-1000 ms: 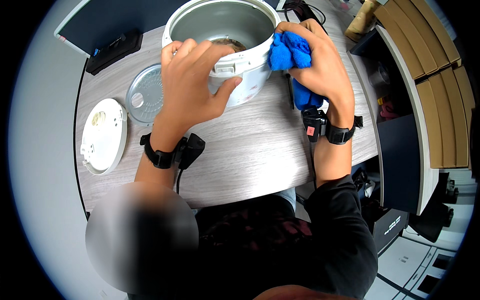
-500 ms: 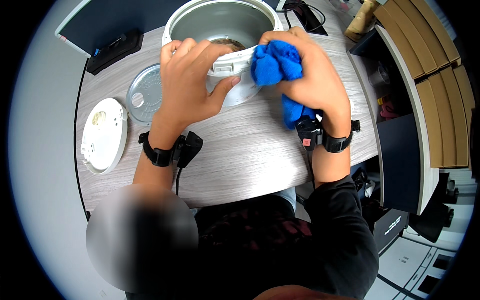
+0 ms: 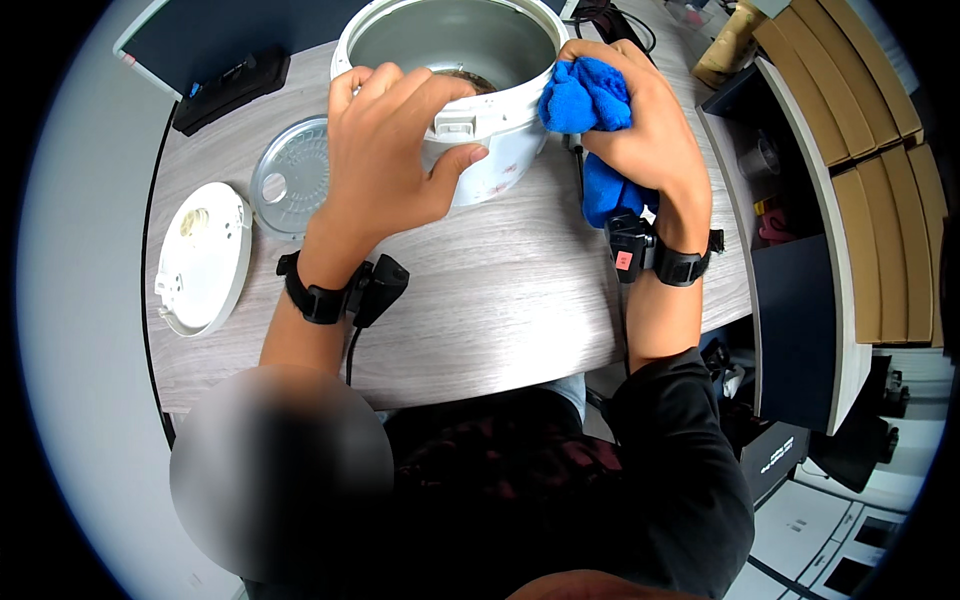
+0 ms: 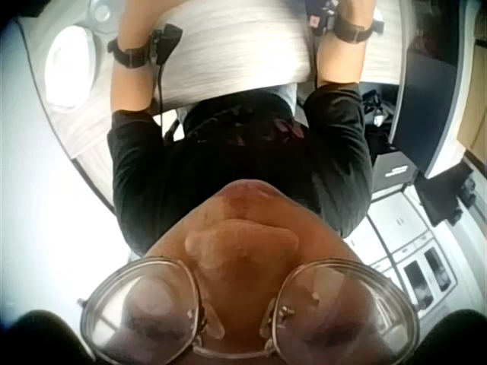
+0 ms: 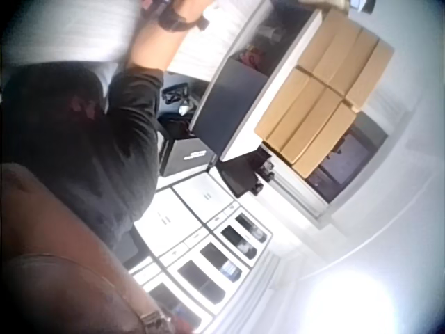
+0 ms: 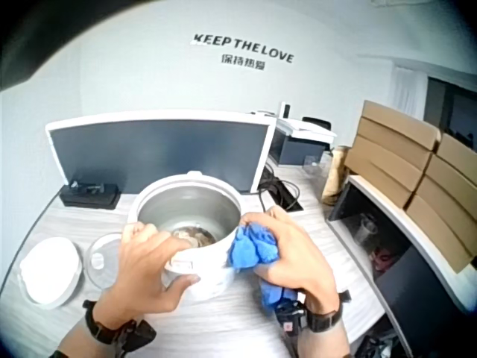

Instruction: The person uses a screwdriver to remove screws from the lid of a white rice cooker, then removes the lid and wipes the rim with a blue cloth. The person handles the cooker, lid, and screwdriver throughout the sequence.

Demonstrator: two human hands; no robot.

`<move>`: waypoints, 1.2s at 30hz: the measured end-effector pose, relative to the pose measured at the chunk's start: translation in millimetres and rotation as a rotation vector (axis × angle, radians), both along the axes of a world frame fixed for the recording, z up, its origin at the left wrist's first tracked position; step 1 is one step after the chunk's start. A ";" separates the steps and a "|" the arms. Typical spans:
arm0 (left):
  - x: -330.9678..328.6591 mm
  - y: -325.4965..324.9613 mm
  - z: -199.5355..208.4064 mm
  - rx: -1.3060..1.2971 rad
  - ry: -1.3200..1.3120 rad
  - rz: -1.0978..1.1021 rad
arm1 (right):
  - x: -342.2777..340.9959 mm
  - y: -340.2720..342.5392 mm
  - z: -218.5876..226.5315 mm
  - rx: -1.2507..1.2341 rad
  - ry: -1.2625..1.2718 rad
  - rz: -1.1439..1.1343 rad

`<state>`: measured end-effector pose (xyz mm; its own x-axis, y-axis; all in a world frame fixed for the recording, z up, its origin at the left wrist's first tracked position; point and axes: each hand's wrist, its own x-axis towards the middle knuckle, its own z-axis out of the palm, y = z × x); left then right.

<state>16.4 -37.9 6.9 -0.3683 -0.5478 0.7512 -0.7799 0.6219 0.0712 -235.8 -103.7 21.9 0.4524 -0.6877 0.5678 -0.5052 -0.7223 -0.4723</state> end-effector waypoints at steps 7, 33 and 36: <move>-0.4 -1.4 0.1 -0.012 0.012 -0.013 | 16.1 23.8 6.5 -0.063 0.030 0.077; 2.2 -0.7 0.2 0.001 -0.011 -0.009 | 10.7 27.9 11.0 -0.094 0.003 0.162; 0.2 -0.2 0.6 0.001 -0.003 -0.008 | 21.9 37.8 12.1 -0.154 0.038 0.196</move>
